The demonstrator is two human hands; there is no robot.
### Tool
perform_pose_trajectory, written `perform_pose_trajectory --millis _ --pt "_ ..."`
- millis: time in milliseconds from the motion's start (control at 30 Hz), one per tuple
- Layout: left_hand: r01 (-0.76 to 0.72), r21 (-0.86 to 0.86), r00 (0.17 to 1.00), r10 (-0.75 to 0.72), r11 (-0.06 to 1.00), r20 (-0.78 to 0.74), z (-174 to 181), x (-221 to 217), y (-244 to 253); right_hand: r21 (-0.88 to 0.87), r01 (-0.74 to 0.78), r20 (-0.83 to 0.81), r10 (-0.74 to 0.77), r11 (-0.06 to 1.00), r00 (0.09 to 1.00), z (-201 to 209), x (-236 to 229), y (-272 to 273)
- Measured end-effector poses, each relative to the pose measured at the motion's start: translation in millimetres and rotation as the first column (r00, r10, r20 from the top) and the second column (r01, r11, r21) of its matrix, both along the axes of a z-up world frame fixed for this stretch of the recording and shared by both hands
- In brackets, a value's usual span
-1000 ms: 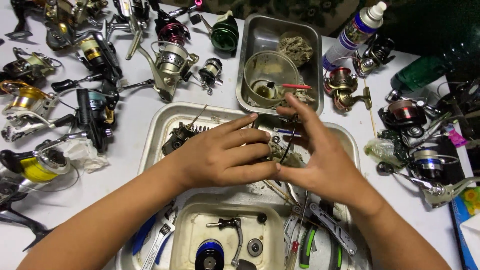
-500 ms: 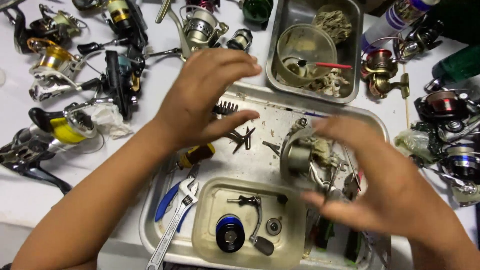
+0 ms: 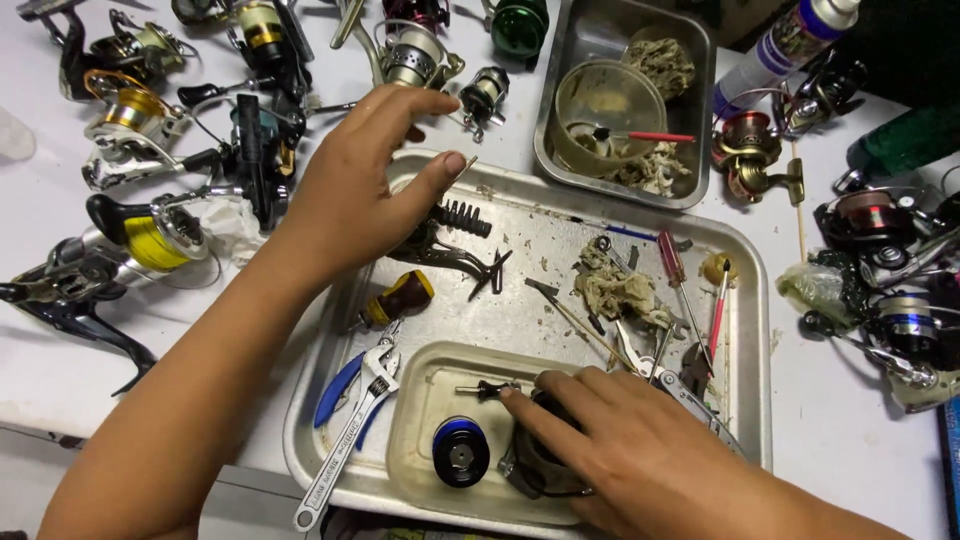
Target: The person is disassembling a fishing reel to adjust the bail arm and clean internal components using various tools on a workbench.
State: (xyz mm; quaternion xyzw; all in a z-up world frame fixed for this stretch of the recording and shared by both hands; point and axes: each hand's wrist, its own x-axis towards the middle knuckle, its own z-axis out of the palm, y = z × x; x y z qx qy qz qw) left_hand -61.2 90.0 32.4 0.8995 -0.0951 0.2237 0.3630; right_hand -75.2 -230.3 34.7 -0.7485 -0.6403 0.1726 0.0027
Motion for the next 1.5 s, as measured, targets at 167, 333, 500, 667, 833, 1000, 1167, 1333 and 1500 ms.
perform_pose_trajectory --millis 167,333,500,667,833,1000,1167,1333,1500 --pt "-0.084 0.070 0.987 0.093 0.994 -0.133 -3.0 -2.9 8.5 -0.027 0.036 -0.022 -0.037 0.999 0.999 -0.6 9.0 -2.1" --pt "-0.146 0.199 0.941 0.198 0.969 -0.276 -5.4 -9.9 7.5 0.001 0.123 -0.127 -0.122 0.992 0.984 27.1 26.1 -3.6" --pt "-0.126 0.460 0.831 0.347 0.879 -0.435 -21.3 -9.8 -0.4 0.451 0.278 -0.029 -0.298 0.848 0.954 37.4 57.1 -11.6" --pt "-0.091 0.584 0.822 0.392 0.806 -0.413 -43.4 -2.9 -3.0 0.566 0.341 -0.049 -0.382 0.751 0.923 34.2 72.7 -17.6" --pt "-0.077 0.594 0.737 0.447 0.801 -0.508 -42.0 3.9 -3.7 0.589 0.330 -0.047 -0.376 0.738 0.925 18.8 73.9 -17.2" --pt "-0.154 0.488 0.729 0.433 0.859 -0.531 -45.7 4.1 2.1 0.568 0.374 -0.112 -0.381 0.734 0.918 13.1 75.8 -11.6" --pt "-0.225 0.328 0.731 0.382 0.917 -0.566 -6.3 -8.0 -11.4 0.460 0.653 -0.371 -0.539 0.601 0.757 10.2 77.3 -3.2" --pt "-0.305 0.001 0.849 0.273 0.952 -0.453 4.1 4.5 -29.6 0.250 0.880 -0.659 -0.595 0.404 0.461 1.3 78.3 5.4" --pt "-0.290 -0.322 0.911 0.156 0.901 -0.382 7.4 52.0 -66.1 0.205 0.945 -0.837 -0.454 0.254 0.304 9.9 92.3 20.8"
